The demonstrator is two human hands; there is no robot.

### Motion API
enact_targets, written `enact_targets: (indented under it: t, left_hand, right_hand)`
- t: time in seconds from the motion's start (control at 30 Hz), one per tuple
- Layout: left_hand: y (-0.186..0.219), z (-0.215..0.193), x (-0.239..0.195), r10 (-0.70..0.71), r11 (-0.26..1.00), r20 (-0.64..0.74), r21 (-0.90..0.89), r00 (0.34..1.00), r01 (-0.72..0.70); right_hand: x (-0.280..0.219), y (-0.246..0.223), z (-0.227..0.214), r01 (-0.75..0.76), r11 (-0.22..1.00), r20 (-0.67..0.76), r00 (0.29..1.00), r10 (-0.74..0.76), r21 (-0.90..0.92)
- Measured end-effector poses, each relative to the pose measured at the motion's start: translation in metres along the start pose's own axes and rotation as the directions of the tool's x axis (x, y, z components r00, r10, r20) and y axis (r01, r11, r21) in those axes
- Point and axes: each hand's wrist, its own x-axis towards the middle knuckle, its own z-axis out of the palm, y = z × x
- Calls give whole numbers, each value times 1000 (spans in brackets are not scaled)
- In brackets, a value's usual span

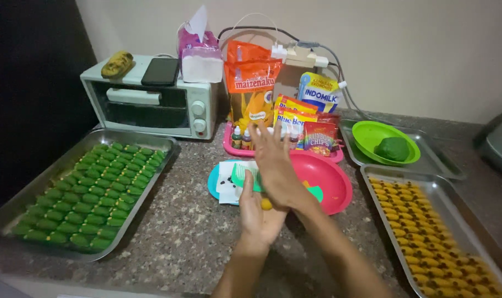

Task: Shaping and texturing small pieces of dough using a comb to create decorative pastries

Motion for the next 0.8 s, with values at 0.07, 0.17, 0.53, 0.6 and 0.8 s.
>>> enact_targets:
  t: [0.07,0.17,0.53,0.6,0.8]
  left_hand:
    - [2,10,-9,47,999,9,-14,999,-47]
    - [10,23,-25,129,991,15,-46,992,-128]
    - [10,-30,16,63,997,374,18,925,-76]
    - [5,-3,1,31,996,38,85,999,-34]
    - [23,-27,21,103,994,99,8,990,-105]
  right_hand:
    - [2,-9,9,-176,970,154,967,202,-165]
    - [-17,-13,27,-173,975,150,970,194,-141]
    - [-20,-9,22,-168,986,117,979,166,9]
    - [-8,-6,9,-166,986,109,981,162,31]
    - [-40,-10,35,-150,981,79,987,141,119]
